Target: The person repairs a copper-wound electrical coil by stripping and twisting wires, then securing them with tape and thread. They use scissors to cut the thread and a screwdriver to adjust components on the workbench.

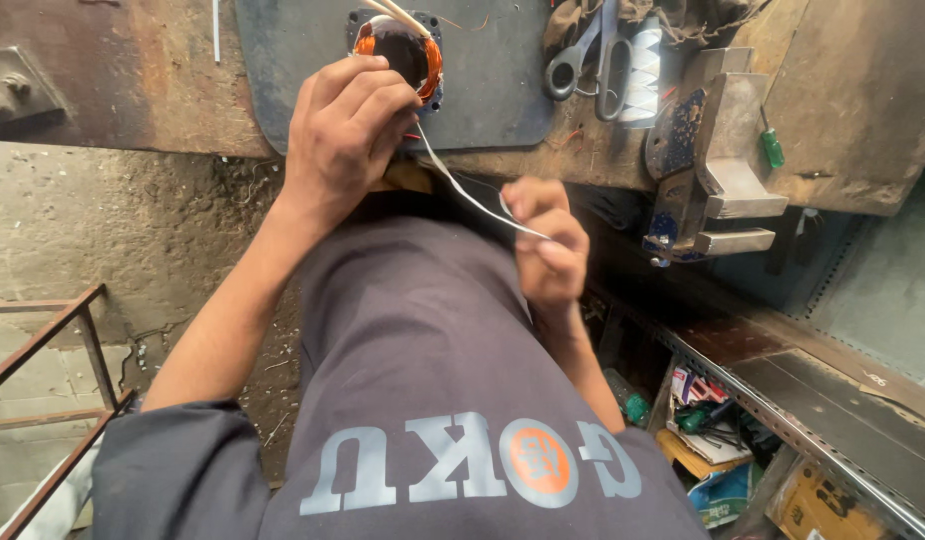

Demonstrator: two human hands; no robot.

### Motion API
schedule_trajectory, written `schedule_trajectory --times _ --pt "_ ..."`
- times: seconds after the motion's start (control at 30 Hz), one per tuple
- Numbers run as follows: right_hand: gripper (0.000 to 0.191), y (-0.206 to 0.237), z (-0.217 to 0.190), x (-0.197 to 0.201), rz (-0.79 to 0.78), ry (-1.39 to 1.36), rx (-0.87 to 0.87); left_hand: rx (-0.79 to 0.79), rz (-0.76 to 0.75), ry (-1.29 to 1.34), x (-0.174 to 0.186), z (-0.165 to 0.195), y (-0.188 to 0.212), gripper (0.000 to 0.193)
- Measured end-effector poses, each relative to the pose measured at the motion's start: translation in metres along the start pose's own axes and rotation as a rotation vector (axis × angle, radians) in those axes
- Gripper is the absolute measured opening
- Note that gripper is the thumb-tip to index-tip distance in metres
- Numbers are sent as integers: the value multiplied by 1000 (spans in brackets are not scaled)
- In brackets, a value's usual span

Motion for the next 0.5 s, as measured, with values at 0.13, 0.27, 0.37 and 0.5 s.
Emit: schedule_trajectory --times 0.13,0.27,0.37,0.5 --pt "20 61 -78 95 -57 491 -565 -45 -10 -16 3 -3 -3 20" --pt "16 139 -175 190 393 1057 -520 -67 -67 -36 13 -9 -1 21" --pt "11 202 -250 222 636 1077 -371 -122 -85 -92 15 -9 -2 20" --pt "13 239 -296 244 420 1543 -466 -173 -95 -106 14 -7 -3 19"
Point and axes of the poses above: each hand's wrist, its own y-axis away from the middle knuckle, its own x-axis out of the back of the hand, z = x × y, the point moved 1 cm from there along -y, towards the middle knuckle, and after that the axes turned 2 degrees about x, right-handed, at the moved point
